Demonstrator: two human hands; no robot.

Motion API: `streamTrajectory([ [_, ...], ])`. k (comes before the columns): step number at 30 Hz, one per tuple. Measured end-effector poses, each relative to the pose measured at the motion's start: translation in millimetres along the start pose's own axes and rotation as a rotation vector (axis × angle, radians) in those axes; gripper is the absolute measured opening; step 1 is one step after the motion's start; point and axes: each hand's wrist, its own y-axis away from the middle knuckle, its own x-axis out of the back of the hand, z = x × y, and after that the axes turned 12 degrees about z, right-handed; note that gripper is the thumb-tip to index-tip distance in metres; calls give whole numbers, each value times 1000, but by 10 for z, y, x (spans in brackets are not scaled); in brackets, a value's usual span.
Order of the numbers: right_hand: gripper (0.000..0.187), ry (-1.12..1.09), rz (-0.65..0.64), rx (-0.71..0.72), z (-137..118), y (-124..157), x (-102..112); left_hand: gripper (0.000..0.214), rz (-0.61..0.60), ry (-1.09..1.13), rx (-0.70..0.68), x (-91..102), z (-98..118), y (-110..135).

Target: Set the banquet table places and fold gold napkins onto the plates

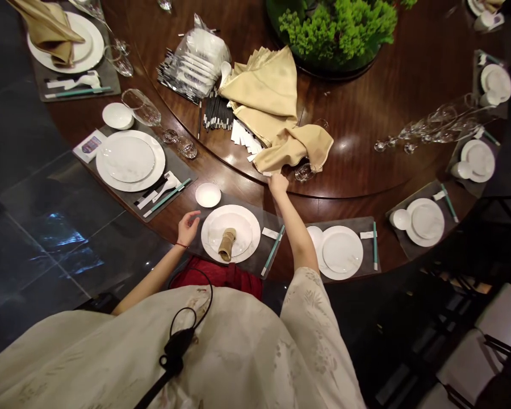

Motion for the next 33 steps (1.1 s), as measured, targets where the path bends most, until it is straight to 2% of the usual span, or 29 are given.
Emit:
streamTrajectory([
  [2,34,-29,1,47,-339,-227,-7,21,-33,-6,-105,-60,71,-124],
  [4,31,-70,14,110,-618,-493,-19,23,-177,-2,-278,-265,225,-420],
  [6,31,-81,39,140,-772,-752,-45,32,-384,-13,-439,-599,430,-878],
  [8,34,-44,63,116,-787,-949,-84,39,-487,-96,-492,-987,627,-1423],
  [11,40,27,59,56,-638,-1058,-135,48,-448,-260,-413,-1462,822,-2177],
  [13,42,59,38,31,-514,-1019,-142,52,-348,-418,-297,-1637,884,-2541],
  [15,40,75,20,7,-416,-931,-128,51,-256,-556,-191,-1724,920,-2787],
  [19,23,-38,19,-57,-293,-675,-61,41,-102,-624,-3,-1853,997,-3032],
  [22,21,-230,87,-65,-185,-346,9,37,-47,-638,115,-1972,1061,-3084],
  [25,23,-458,186,-66,-29,162,56,32,-80,-678,119,-2048,1099,-3095],
  [27,24,-594,228,-127,91,558,47,31,-146,-721,104,-2071,1111,-3099],
  [30,23,-756,261,-317,258,1129,-33,33,-225,-820,83,-2108,1120,-3075],
  [33,24,-900,232,-559,357,1601,-135,29,-263,-900,114,-2162,1129,-2964],
])
